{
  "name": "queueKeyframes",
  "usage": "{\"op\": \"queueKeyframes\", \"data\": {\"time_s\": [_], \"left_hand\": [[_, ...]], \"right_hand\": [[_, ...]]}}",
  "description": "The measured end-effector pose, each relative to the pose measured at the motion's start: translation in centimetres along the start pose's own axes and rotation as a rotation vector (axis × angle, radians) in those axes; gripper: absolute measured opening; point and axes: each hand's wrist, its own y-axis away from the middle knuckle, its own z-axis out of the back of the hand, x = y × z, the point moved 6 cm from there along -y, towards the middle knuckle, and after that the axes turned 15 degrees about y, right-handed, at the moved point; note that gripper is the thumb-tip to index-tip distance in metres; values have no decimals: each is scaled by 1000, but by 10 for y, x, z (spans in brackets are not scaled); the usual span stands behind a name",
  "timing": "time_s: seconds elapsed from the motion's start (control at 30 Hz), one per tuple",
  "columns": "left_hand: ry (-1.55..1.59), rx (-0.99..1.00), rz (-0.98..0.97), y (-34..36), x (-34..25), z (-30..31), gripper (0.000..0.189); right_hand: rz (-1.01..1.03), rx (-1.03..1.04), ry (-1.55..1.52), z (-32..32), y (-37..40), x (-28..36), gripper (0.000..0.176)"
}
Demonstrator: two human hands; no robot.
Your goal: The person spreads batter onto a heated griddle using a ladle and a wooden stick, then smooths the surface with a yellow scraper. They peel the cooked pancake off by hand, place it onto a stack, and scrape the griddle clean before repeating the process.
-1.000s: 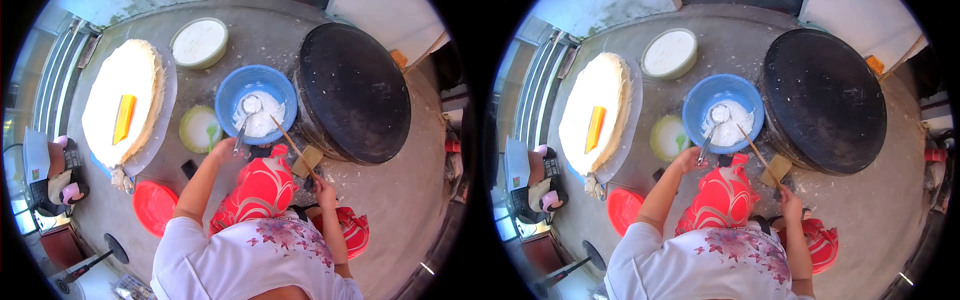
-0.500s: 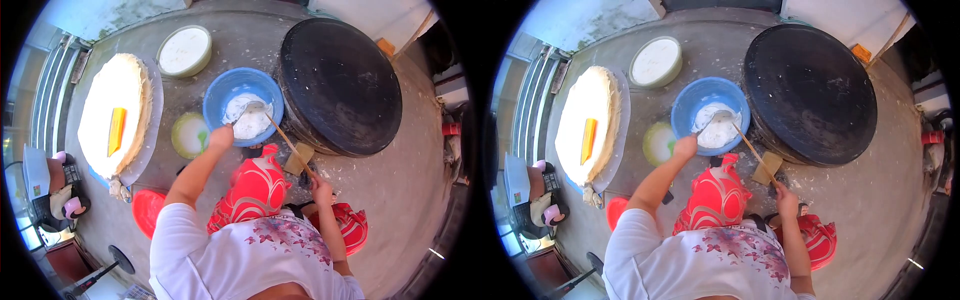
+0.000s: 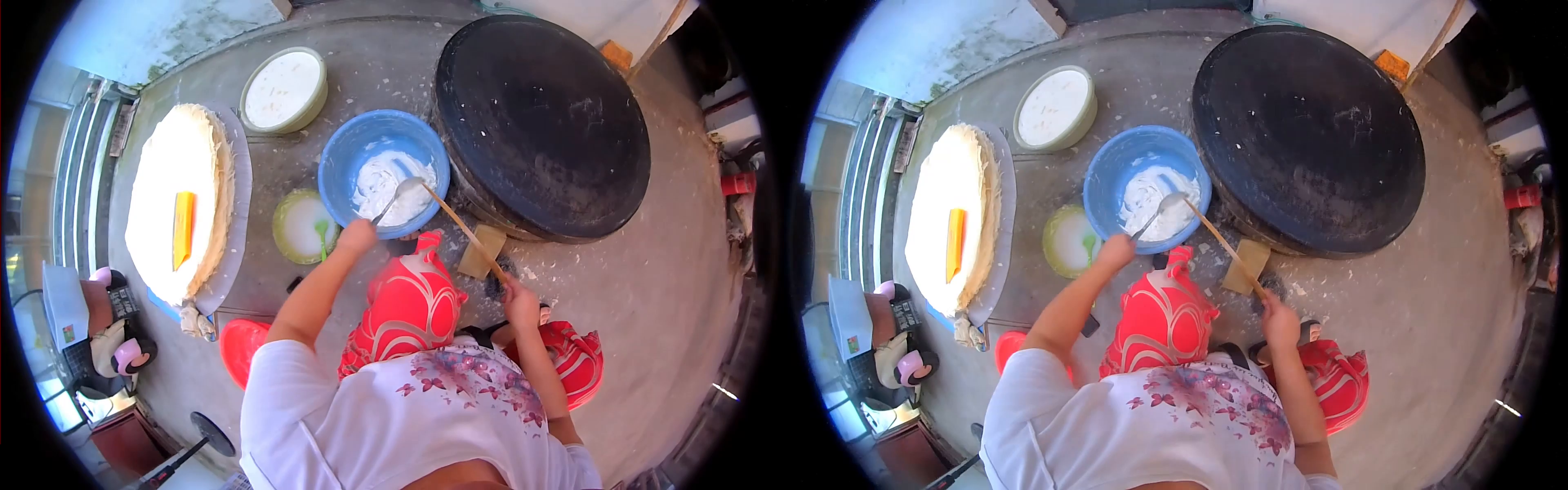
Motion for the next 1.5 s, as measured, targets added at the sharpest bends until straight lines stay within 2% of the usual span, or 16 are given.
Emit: {"op": "queueKeyframes", "data": {"time_s": [0.13,0.27,0.37,0.47,0.53,0.77,0.87,0.9,0.97,1.0,1.07,1.2,1.27,1.37,1.43,1.5], "left_hand": [[32,-116,209,33,25,60,29],[-7,-132,196,38,26,36,29],[41,-58,113,30,15,33,29],[136,-192,124,15,8,35,30],[30,-85,95,24,-10,14,29],[120,-139,171,31,44,20,30],[146,-82,22,20,13,16,28],[146,-73,24,21,-2,19,28],[259,-199,151,17,-29,39,27],[259,-204,151,12,-20,27,27],[54,-66,47,-5,-6,-16,27],[66,-8,5,46,-7,40,26],[99,-67,131,53,15,61,25],[-22,-74,164,39,35,34,26],[95,-78,145,38,13,13,31],[72,90,33,31,-12,-16,32]], "right_hand": [[31,-29,97,-1,0,-2,24],[32,-32,112,0,1,1,24],[34,-30,114,0,0,0,24],[7,2,99,2,0,3,24],[14,-8,98,1,0,2,24],[23,-20,88,-4,1,-3,23],[-35,43,25,-2,0,-5,24],[-41,50,28,-2,3,-4,24],[-37,44,-4,0,0,-1,24],[-33,42,-6,-2,1,-1,24],[26,-20,87,-2,-2,-2,25],[16,-4,72,-6,0,-6,26],[49,-45,91,-11,-1,-11,26],[0,-1,47,-9,-1,-11,25],[-3,0,16,-6,-1,-9,25],[-10,0,-16,-2,2,-7,25]]}}
